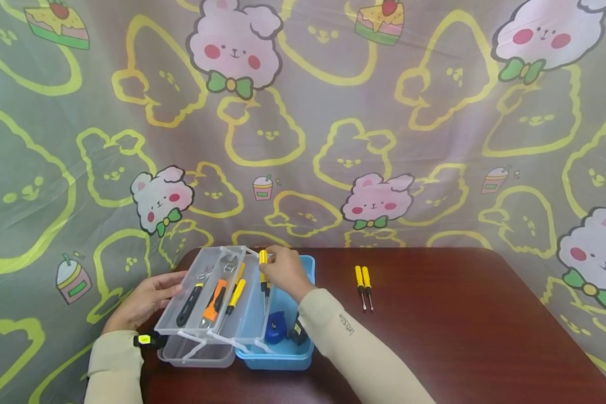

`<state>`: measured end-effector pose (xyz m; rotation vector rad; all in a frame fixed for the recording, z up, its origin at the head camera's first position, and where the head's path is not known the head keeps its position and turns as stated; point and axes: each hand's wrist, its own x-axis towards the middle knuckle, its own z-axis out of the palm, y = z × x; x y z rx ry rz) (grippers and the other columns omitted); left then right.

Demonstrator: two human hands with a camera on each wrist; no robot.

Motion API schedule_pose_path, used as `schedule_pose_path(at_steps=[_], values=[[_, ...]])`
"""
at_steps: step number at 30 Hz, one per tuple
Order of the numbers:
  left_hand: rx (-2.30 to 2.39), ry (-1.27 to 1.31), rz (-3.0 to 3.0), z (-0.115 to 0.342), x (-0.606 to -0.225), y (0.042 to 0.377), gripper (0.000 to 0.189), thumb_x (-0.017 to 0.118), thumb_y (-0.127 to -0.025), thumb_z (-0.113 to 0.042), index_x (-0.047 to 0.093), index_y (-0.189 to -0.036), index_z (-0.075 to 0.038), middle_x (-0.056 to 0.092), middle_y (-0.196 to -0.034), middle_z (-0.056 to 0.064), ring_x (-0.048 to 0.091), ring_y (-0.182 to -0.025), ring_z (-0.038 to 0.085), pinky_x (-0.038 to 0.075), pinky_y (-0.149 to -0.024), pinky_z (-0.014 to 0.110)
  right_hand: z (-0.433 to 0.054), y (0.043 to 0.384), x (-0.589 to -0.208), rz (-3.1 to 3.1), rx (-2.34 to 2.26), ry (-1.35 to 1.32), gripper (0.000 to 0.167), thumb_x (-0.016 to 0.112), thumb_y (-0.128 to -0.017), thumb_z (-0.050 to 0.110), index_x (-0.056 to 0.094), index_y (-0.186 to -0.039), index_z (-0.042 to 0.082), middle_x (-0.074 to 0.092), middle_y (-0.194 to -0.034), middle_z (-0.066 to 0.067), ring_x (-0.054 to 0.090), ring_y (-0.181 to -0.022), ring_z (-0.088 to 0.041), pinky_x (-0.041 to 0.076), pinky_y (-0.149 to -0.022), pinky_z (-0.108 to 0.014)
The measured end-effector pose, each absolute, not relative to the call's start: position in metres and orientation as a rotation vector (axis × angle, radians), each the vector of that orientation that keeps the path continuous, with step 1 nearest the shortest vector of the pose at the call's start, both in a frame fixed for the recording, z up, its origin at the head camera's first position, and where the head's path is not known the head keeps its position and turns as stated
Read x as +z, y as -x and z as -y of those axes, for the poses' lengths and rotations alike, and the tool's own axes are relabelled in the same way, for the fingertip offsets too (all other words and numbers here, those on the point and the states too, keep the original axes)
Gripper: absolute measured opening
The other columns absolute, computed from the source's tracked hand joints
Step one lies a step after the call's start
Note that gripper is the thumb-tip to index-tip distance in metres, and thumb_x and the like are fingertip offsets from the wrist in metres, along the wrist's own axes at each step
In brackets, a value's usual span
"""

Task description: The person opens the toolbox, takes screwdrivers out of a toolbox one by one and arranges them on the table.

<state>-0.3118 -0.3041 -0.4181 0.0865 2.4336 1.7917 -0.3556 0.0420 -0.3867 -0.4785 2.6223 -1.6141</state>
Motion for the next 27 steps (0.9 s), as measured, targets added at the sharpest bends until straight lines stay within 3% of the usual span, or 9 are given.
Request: schedule_pose_path(at_steps=[13, 27], values=[[1.801, -0.075, -2.422, 0.305, -0.419, 0.314, 0.061, 0.067, -0.093, -0.025, 0.044, -0.144, 0.001, 0.052, -0.136, 0.023, 0.064, -0.104, 0.030, 0.054, -0.084, 0.042, -0.052, 0.360, -0.378, -2.603, -1.664, 0.487, 0.045, 0.067, -0.091, 0.016, 0.057, -0.134, 0.008, 0.061, -0.096, -0.003, 0.066, -0.072, -0.016, 0.057, -0.063, -0.033], [1.774, -0.075, -2.445, 0.306, -0.419, 0.314, 0.062, 0.067, -0.094, -0.027, 0.044, -0.144, 0.000, 0.051, -0.138, 0.023, 0.063, -0.106, 0.030, 0.053, -0.085, 0.043, -0.069, 0.367, -0.372, -2.698, -1.608, 0.469, 0.045, 0.068, -0.091, 0.016, 0.058, -0.134, 0.009, 0.063, -0.098, -0.003, 0.066, -0.069, -0.019, 0.055, -0.061, -0.031]])
